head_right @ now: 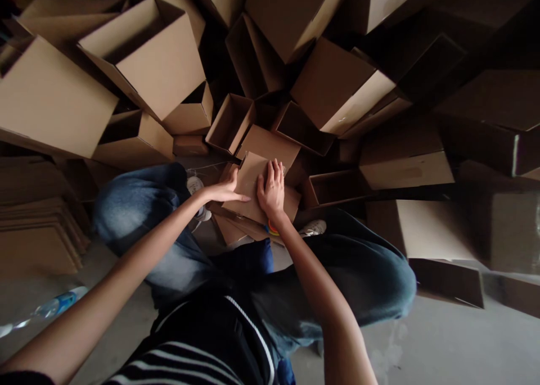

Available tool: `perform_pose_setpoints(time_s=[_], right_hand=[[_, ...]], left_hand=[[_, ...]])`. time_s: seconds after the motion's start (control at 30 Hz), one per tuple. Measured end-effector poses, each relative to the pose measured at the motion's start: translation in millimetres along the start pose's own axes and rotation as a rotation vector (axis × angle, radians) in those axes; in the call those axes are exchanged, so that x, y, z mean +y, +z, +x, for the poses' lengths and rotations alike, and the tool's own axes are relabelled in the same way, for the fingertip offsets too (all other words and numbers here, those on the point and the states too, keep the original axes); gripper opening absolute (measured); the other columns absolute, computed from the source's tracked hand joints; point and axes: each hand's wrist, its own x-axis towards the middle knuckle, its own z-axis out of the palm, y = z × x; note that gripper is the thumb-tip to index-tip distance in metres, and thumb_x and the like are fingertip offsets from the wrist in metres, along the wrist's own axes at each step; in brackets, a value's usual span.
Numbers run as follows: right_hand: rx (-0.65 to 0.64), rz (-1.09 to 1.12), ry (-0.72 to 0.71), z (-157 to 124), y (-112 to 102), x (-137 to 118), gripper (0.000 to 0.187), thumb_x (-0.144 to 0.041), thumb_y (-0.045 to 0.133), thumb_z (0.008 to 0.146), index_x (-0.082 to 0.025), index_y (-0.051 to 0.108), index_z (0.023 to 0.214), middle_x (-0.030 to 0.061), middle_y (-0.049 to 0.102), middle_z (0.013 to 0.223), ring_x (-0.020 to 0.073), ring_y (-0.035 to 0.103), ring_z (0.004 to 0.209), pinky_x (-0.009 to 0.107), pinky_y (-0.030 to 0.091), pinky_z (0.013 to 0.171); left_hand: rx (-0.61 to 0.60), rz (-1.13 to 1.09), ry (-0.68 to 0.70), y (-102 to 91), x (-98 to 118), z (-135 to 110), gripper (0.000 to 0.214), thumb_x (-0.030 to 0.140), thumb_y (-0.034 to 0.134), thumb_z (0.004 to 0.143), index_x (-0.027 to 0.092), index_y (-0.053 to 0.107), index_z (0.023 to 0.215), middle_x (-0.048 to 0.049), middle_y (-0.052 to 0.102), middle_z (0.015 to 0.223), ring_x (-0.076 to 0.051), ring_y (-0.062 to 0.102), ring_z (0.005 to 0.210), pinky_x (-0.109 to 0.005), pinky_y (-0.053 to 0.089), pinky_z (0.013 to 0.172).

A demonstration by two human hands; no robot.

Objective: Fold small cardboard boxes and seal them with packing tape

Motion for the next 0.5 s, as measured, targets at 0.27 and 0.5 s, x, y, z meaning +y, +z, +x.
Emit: perform_pose_setpoints(time_s=[0.27, 0.5], right_hand=[[0.005, -0.009, -0.009, 0.3, 0.1, 0.8, 0.059, -0.043, 0.031, 0.102, -0.012, 0.037, 0.151, 0.0181, 0.036, 0.159, 0.0288, 0.023, 0.153, 0.058, 0.026, 0.122], [0.001, -0.002, -0.006, 1.6, 1.0, 1.5, 0.058, -0.043, 0.029, 0.102, -0.013, 0.037, 0.152, 0.0175, 0.036, 0.159, 0.0281, 0.022, 0.153, 0.059, 0.025, 0.122]], left_hand=[[-0.007, -0.079, -0.101, 5.1, 2.2, 4.1, 0.105, 0.054, 0.065, 0.081, 0.005, 0.012, 0.158, -0.0295, 0.018, 0.164, -0.035, 0.025, 0.151, -0.043, 0.032, 0.117], [0.065, -0.098, -0.117, 13.3, 2.7, 5.8, 0.073, 0.045, 0.033, 0.100, 0.003, 0.018, 0.157, -0.0287, 0.024, 0.162, -0.032, 0.028, 0.151, -0.041, 0.030, 0.118]])
